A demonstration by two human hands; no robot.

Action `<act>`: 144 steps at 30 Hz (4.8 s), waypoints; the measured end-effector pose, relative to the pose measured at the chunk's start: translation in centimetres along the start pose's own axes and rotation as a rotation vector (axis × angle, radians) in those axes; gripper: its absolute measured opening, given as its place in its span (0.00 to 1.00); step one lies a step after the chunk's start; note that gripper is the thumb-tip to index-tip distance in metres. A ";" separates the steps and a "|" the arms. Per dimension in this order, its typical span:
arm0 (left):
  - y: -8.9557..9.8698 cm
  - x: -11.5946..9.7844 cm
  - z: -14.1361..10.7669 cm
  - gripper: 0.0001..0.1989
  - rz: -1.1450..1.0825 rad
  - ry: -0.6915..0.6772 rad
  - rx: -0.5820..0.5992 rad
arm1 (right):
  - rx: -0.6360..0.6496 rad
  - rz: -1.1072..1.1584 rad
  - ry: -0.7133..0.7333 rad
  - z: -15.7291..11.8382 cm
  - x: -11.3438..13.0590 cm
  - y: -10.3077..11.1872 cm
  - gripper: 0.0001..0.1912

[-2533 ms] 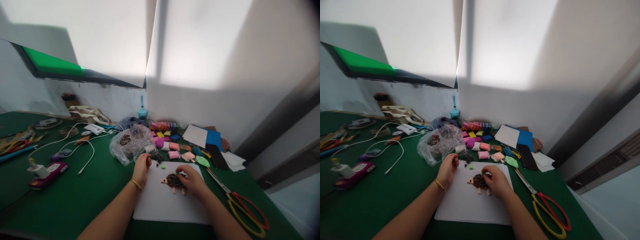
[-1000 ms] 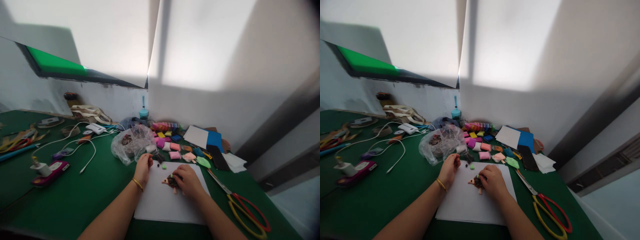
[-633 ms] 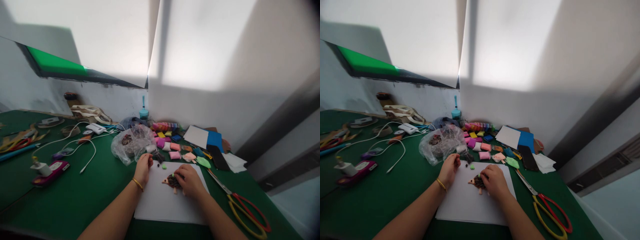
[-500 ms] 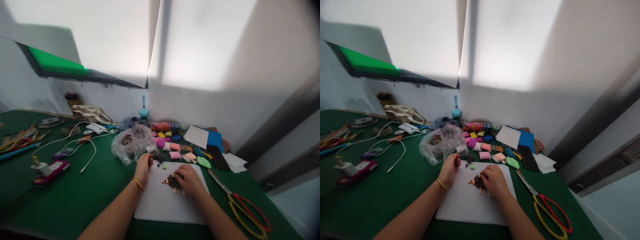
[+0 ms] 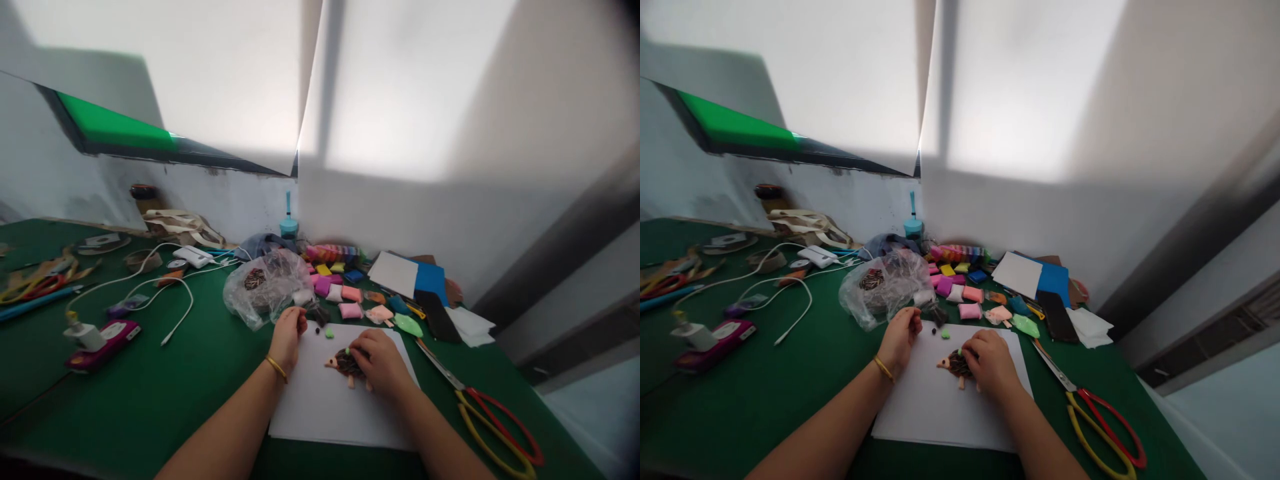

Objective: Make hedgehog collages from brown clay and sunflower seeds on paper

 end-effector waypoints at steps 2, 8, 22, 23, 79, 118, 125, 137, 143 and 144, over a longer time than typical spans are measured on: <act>0.0 0.0 0.0 0.10 0.000 0.001 -0.002 | 0.001 -0.001 0.003 0.0 -0.1 -0.2 0.08; 0.1 0.0 -0.1 0.10 -0.005 0.007 -0.003 | 0.007 -0.001 0.004 0.2 0.0 -0.3 0.08; 0.0 0.1 0.0 0.09 0.005 0.006 0.004 | 0.009 -0.002 0.007 0.3 0.3 -0.3 0.08; 0.0 0.1 0.1 0.09 0.005 0.006 0.003 | 0.013 -0.003 0.007 0.3 0.3 -0.4 0.07; -7.7 2.9 -7.3 0.13 0.385 0.126 0.603 | -0.103 0.311 0.021 0.0 1.8 2.7 0.04; -5.5 1.0 -3.8 0.09 1.526 -0.517 0.579 | -0.309 0.541 -0.487 -1.4 -7.6 3.2 0.22; -5.8 0.3 -4.0 0.10 1.495 -0.604 0.594 | -0.259 0.712 -0.498 -0.8 -7.9 1.7 0.23; -7.0 -3.0 -5.6 0.12 0.799 -0.438 0.386 | -0.293 0.350 -0.166 -0.5 -1.6 3.1 0.15; -10.1 0.9 -8.8 0.26 -0.287 0.389 0.353 | -0.196 0.164 0.215 -1.5 7.1 3.0 0.22; -10.3 0.9 -9.1 0.27 -0.368 0.429 0.325 | -0.160 0.149 0.250 -1.7 8.2 2.9 0.25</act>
Point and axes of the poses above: each hand's wrist, its own z-axis towards the middle knuckle, its own y-axis out of the back of the hand, x = y × z, the point moved 8 cm from there along z, towards the middle knuckle, and after that the axes turned 8 degrees about -z, right-handed, at the moved point
